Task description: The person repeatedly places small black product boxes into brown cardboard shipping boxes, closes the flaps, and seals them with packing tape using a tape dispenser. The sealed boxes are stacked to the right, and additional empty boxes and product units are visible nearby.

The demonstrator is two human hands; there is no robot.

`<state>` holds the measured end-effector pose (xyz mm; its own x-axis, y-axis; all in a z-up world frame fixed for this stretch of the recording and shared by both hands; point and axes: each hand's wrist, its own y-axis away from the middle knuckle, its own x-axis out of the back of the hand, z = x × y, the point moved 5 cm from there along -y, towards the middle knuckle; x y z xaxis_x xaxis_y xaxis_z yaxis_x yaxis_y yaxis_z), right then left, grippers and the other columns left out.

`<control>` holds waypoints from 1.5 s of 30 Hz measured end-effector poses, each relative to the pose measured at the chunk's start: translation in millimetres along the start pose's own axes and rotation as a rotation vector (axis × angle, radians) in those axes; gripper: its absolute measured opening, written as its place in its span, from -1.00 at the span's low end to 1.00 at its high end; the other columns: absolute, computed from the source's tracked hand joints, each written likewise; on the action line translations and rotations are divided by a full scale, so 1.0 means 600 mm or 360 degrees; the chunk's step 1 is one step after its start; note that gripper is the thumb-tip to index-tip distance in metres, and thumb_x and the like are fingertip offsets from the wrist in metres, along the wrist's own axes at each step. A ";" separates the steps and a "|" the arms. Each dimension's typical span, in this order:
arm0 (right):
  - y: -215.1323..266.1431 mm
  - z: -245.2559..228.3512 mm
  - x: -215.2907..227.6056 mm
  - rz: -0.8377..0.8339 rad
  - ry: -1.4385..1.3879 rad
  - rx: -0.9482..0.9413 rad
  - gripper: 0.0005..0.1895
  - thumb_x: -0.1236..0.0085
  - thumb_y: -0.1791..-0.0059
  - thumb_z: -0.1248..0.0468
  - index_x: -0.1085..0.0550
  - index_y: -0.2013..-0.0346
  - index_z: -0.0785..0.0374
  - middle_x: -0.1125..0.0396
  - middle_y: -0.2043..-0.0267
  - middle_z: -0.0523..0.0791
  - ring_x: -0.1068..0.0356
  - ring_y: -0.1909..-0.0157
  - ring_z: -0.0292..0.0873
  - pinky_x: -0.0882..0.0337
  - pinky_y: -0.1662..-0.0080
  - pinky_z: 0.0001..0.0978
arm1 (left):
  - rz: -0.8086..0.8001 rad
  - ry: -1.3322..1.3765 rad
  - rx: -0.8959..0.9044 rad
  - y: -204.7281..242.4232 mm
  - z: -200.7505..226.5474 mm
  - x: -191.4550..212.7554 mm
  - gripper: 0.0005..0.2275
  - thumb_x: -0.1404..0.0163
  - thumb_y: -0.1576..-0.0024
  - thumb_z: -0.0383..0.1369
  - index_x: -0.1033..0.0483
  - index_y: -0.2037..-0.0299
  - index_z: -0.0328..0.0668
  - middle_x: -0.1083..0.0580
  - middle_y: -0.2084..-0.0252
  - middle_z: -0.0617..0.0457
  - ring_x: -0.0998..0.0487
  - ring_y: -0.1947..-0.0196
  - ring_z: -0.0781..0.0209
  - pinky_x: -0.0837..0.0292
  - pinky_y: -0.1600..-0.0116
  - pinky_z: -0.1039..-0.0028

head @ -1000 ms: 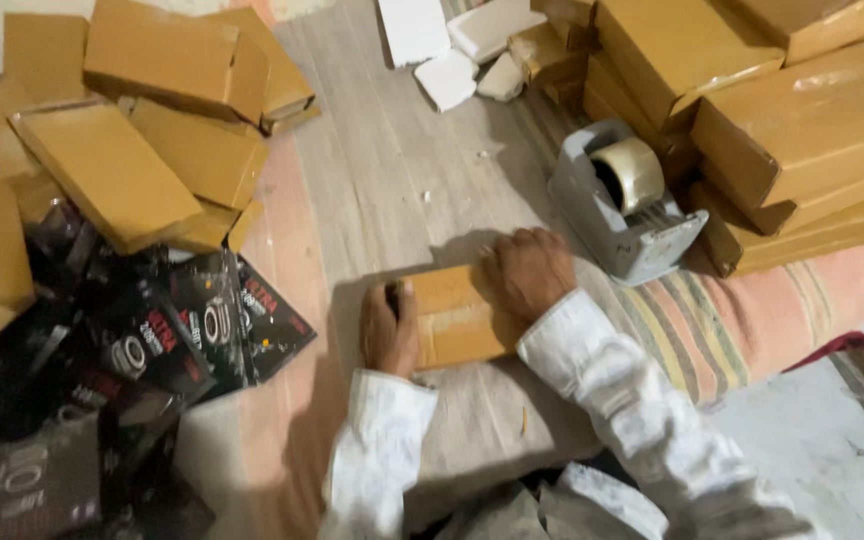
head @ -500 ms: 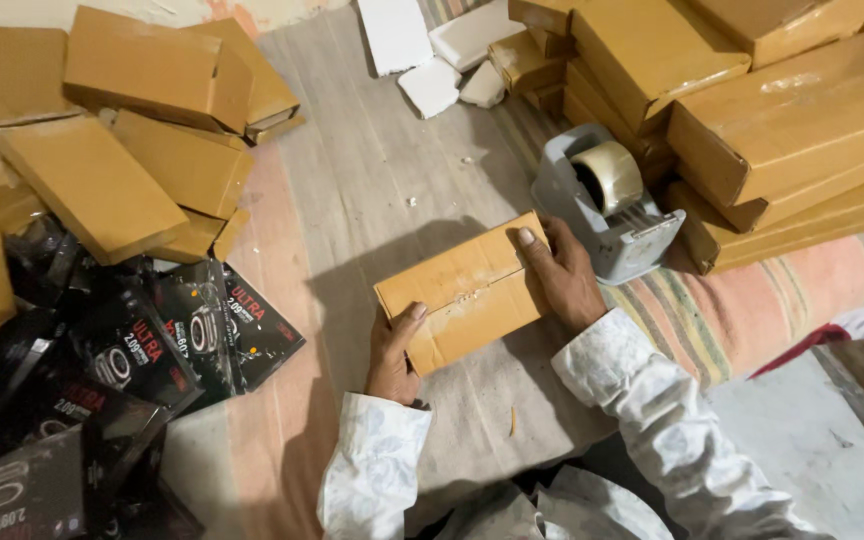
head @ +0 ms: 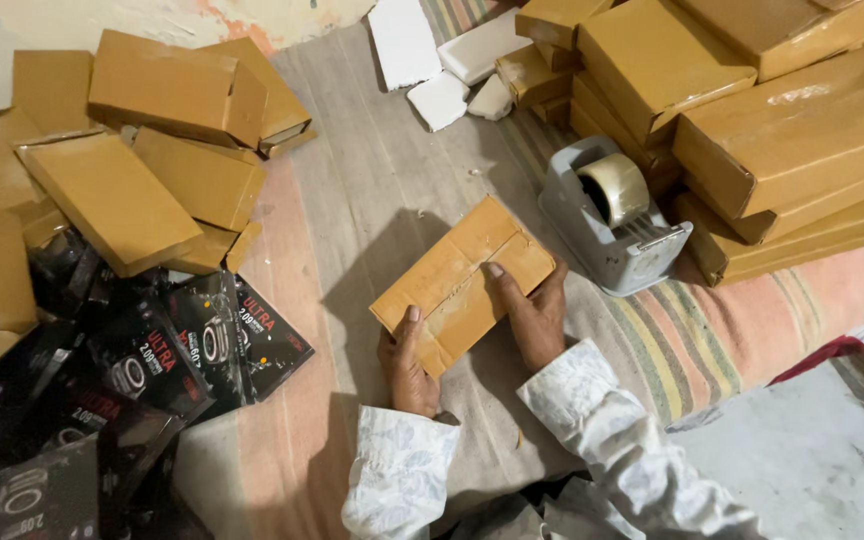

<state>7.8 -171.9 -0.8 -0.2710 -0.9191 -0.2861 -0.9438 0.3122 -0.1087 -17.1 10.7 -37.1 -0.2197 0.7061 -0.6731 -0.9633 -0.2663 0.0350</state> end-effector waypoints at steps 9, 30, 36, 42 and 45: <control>-0.027 -0.046 -0.047 -0.0506 0.2345 0.0330 0.24 -0.10 0.24 -0.55 -0.08 -0.41 0.24 0.04 -0.39 0.25 0.00 -0.35 0.31 -0.03 -0.24 0.20 | -0.0159 -0.2136 -0.0368 -0.056 0.067 -0.008 -0.22 -0.18 -0.14 -0.13 -0.04 -0.44 -0.42 -0.19 -0.33 -0.38 -0.19 -0.31 -0.26 -0.17 -0.28 0.08; -0.089 0.019 -0.005 -0.0604 0.2028 0.0287 -0.22 -0.13 -0.01 -0.14 -0.25 -0.47 0.06 -0.22 -0.20 0.17 -0.29 -0.20 0.23 -0.42 -0.13 0.04 | -0.0077 -0.2604 -0.0140 -0.054 0.054 -0.050 -0.54 0.03 -0.25 -0.14 -0.33 -0.38 0.08 -0.30 -0.20 -0.26 -0.32 -0.25 -0.24 -0.26 -0.32 0.09; -0.087 -0.054 0.012 -0.1434 0.1751 0.0736 0.32 -0.65 0.51 -0.11 -0.16 -0.39 0.20 0.11 -0.43 0.25 -0.01 -0.36 0.40 -0.22 -0.21 0.25 | -0.0147 -0.1742 -0.0658 -0.045 0.048 0.010 -0.55 0.14 -0.31 -0.22 -0.31 -0.35 -0.29 -0.29 -0.30 -0.27 -0.34 -0.27 -0.12 -0.27 -0.30 0.19; -0.030 -0.126 0.030 -0.1256 0.1791 0.0810 0.24 -0.58 0.47 -0.12 -0.19 -0.40 0.12 -0.07 -0.30 0.21 -0.16 -0.30 0.25 -0.39 -0.17 0.11 | -0.0016 -0.1083 -0.0377 -0.052 0.026 0.077 -0.53 0.33 -0.40 -0.12 -0.28 -0.40 -0.24 -0.31 -0.37 -0.08 -0.34 -0.33 0.12 -0.22 -0.35 0.31; -0.003 -0.175 0.041 -0.1063 0.1786 0.0944 0.28 -0.57 0.52 -0.05 -0.20 -0.42 0.11 -0.07 -0.30 0.22 -0.14 -0.30 0.26 -0.38 -0.14 0.11 | -0.0016 -0.0627 -0.0342 -0.066 0.013 0.093 -0.58 0.23 -0.37 -0.13 -0.37 -0.30 -0.26 -0.44 -0.20 -0.12 -0.48 -0.13 0.12 -0.39 -0.19 0.33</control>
<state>-17.2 -220.0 92.2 -0.0833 -0.5440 0.8349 -0.8102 -0.4508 -0.3746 7.5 65.7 -70.1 -0.2923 0.8944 -0.3386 -0.9210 -0.3587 -0.1523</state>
